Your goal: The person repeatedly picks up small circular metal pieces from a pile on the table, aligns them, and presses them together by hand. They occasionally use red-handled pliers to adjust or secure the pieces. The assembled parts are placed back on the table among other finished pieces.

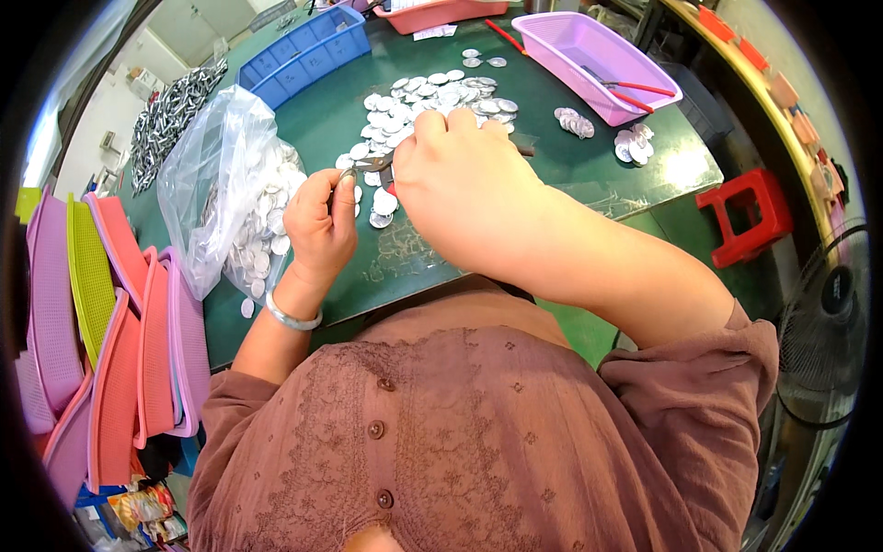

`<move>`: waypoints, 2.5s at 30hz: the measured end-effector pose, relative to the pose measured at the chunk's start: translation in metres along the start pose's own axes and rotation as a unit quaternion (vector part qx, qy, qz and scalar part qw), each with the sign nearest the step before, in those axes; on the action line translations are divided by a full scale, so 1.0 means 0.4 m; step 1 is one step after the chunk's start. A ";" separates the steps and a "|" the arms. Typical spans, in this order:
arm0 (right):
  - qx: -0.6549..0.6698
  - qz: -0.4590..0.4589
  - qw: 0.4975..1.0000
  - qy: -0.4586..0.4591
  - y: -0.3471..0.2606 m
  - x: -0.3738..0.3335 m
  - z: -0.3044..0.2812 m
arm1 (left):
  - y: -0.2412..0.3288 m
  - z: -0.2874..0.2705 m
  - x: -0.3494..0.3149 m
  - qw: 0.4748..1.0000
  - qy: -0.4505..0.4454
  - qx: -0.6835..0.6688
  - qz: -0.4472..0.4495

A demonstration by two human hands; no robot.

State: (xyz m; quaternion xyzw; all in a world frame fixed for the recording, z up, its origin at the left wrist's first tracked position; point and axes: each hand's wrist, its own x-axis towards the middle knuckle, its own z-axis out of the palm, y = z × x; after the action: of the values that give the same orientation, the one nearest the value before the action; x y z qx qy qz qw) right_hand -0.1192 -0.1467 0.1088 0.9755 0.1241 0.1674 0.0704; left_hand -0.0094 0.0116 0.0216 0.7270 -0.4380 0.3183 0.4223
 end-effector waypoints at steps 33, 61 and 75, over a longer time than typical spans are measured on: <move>0.255 0.111 0.960 -0.030 0.122 -0.067 0.081 | -0.011 -0.025 0.017 0.808 0.011 -0.434 -0.399; 0.677 0.203 0.701 0.095 0.111 -0.143 0.183 | 0.137 0.118 0.049 0.698 -0.201 -0.483 -0.488; 0.711 0.300 0.622 0.134 0.201 -0.199 0.200 | 0.102 0.118 0.049 0.716 -0.258 -0.438 -0.479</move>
State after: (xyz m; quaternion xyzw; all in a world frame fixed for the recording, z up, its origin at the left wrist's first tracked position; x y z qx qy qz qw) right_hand -0.1469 -0.2525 0.0240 0.6718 -0.0866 0.1674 -0.7163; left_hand -0.0340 -0.0483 0.0308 0.6272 -0.2134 -0.3536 0.6603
